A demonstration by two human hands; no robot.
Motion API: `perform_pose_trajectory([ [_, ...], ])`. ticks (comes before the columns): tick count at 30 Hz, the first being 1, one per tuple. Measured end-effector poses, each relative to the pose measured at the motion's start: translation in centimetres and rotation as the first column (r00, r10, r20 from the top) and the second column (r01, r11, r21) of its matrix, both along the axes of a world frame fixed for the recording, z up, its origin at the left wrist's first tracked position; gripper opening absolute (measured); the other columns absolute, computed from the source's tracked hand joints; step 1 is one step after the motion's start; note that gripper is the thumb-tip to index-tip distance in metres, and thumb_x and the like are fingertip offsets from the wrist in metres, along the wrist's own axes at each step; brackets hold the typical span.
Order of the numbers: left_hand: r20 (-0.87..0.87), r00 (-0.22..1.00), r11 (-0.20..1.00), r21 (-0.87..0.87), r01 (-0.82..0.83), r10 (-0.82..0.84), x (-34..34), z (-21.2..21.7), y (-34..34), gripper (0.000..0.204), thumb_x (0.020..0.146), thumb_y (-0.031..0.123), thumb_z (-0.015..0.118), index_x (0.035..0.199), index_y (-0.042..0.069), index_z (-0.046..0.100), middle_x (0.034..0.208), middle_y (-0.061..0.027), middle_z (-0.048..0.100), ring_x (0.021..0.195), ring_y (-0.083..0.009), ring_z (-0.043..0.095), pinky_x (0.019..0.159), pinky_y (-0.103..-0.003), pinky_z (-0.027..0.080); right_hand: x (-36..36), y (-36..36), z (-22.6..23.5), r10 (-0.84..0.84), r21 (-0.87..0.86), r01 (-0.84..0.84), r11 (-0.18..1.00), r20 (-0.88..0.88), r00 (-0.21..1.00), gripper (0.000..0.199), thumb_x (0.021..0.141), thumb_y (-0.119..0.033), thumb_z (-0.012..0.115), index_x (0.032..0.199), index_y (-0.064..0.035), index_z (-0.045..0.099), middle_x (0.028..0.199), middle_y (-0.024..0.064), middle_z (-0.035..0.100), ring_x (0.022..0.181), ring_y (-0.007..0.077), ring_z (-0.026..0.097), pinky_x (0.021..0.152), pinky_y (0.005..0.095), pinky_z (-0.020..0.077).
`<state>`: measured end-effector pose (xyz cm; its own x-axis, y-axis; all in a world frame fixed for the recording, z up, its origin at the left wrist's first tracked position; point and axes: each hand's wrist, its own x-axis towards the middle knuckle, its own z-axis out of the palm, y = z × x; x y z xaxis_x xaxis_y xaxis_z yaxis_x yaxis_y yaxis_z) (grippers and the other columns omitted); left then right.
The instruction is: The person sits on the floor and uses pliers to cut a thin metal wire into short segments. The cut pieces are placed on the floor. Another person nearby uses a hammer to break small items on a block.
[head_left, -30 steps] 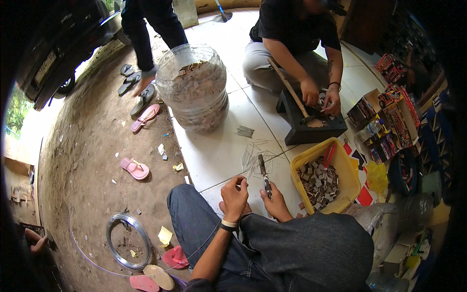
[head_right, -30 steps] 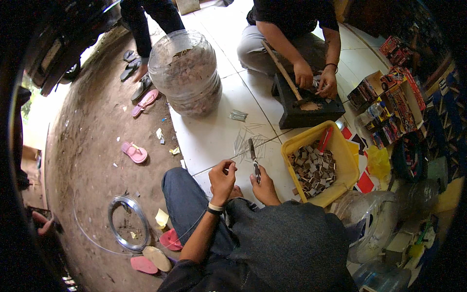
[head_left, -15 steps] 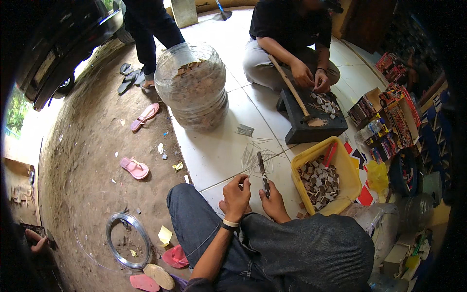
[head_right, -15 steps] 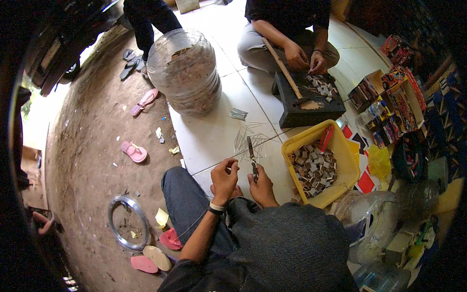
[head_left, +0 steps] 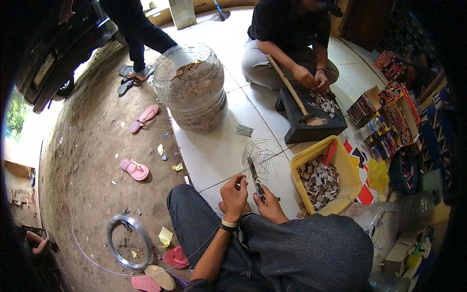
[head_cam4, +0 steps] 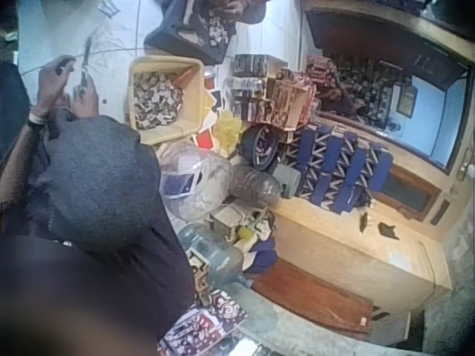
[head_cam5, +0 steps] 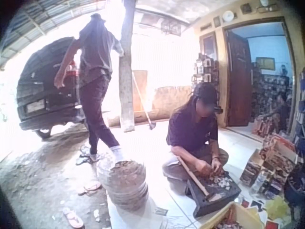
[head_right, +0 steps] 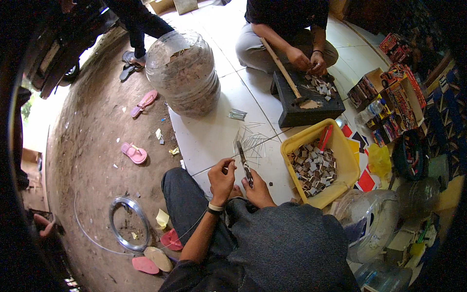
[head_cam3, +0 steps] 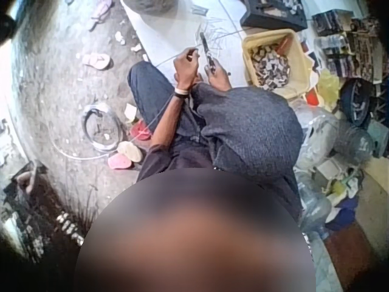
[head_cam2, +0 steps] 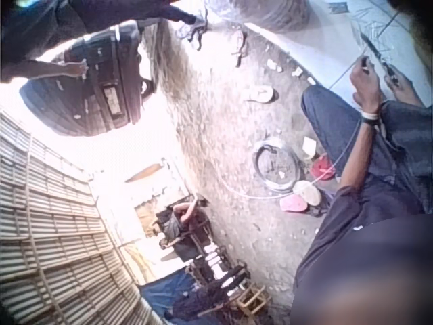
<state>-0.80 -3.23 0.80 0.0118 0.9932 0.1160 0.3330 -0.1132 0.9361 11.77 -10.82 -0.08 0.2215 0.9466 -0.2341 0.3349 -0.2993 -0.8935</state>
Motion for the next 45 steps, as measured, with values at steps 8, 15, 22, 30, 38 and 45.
perform_pose_trajectory([
  [8, -0.010, 1.000, 1.000, -0.015, -0.015, 0.015, 0.1, 0.0, 0.2, 0.014, 0.096, 0.009, 0.069, 0.104, 0.000, 0.076, 0.083, -0.0130, 0.078, 0.071, -0.0175, 0.076, 0.065, -0.029, 0.056, -0.3, -0.4, 0.8, 0.003, 0.005, -0.003, 1.000, -0.044, 0.999, 0.028, 0.104, -0.017, 0.062, 0.125, 0.0002, 0.056, 0.087, 0.0090, 0.058, 0.080, 0.0164, 0.054, 0.075, 0.0338, 0.0476],
  [15, 0.001, 1.000, 0.999, -0.020, -0.029, 0.029, 0.2, 0.2, 0.1, 0.015, 0.095, 0.009, 0.068, 0.104, 0.000, 0.076, 0.084, -0.0137, 0.078, 0.070, -0.0194, 0.076, 0.065, -0.031, 0.057, -0.4, -0.2, 1.3, 0.021, -0.017, -0.021, 1.000, -0.014, 1.000, 0.029, 0.102, -0.017, 0.063, 0.123, 0.0009, 0.056, 0.091, 0.0133, 0.061, 0.086, 0.0248, 0.059, 0.079, 0.0382, 0.0491],
  [22, 0.013, 1.000, 0.999, -0.042, -0.020, 0.021, 0.2, 0.2, 0.2, 0.016, 0.094, 0.009, 0.068, 0.105, 0.001, 0.075, 0.085, -0.0155, 0.077, 0.067, -0.0220, 0.074, 0.064, -0.033, 0.056, -0.3, -0.2, 1.4, -0.011, -0.108, 0.013, 0.994, 0.025, 1.000, 0.031, 0.099, -0.020, 0.066, 0.122, -0.0008, 0.058, 0.103, 0.0235, 0.071, 0.097, 0.0407, 0.070, 0.086, 0.0459, 0.0530],
  [30, 0.044, 0.999, 1.000, -0.013, 0.005, -0.004, 0.2, -0.1, 0.3, 0.015, 0.095, 0.009, 0.068, 0.104, 0.000, 0.076, 0.082, -0.0139, 0.077, 0.067, -0.0183, 0.074, 0.062, -0.030, 0.055, -0.4, 0.1, 1.8, -0.014, -0.116, 0.016, 0.993, 0.025, 1.000, 0.036, 0.093, -0.023, 0.072, 0.117, -0.0024, 0.056, 0.098, 0.0238, 0.071, 0.092, 0.0405, 0.072, 0.081, 0.0475, 0.0541],
  [38, 0.009, 0.999, 0.999, -0.009, -0.051, 0.051, 0.0, -0.3, 0.3, 0.016, 0.093, 0.010, 0.068, 0.104, 0.001, 0.076, 0.083, -0.0150, 0.077, 0.067, -0.0234, 0.074, 0.065, -0.034, 0.057, 0.3, 0.9, 1.2, -0.080, -0.053, 0.107, 0.993, 0.369, 0.926, 0.045, 0.098, -0.014, 0.066, 0.137, -0.0024, 0.046, 0.107, 0.0283, 0.069, 0.102, 0.0463, 0.068, 0.088, 0.0524, 0.0522],
  [45, 0.016, 0.998, 0.997, -0.033, -0.063, 0.063, -0.2, 0.1, 0.3, 0.015, 0.094, 0.009, 0.068, 0.104, 0.000, 0.076, 0.083, -0.0149, 0.077, 0.066, -0.0226, 0.075, 0.064, -0.033, 0.057, 1.1, 0.1, 1.6, 0.014, -0.061, -0.012, 0.998, 0.028, 1.000, 0.052, 0.099, -0.014, 0.065, 0.146, -0.0005, 0.047, 0.126, 0.0303, 0.065, 0.115, 0.0430, 0.065, 0.098, 0.0454, 0.0508],
])
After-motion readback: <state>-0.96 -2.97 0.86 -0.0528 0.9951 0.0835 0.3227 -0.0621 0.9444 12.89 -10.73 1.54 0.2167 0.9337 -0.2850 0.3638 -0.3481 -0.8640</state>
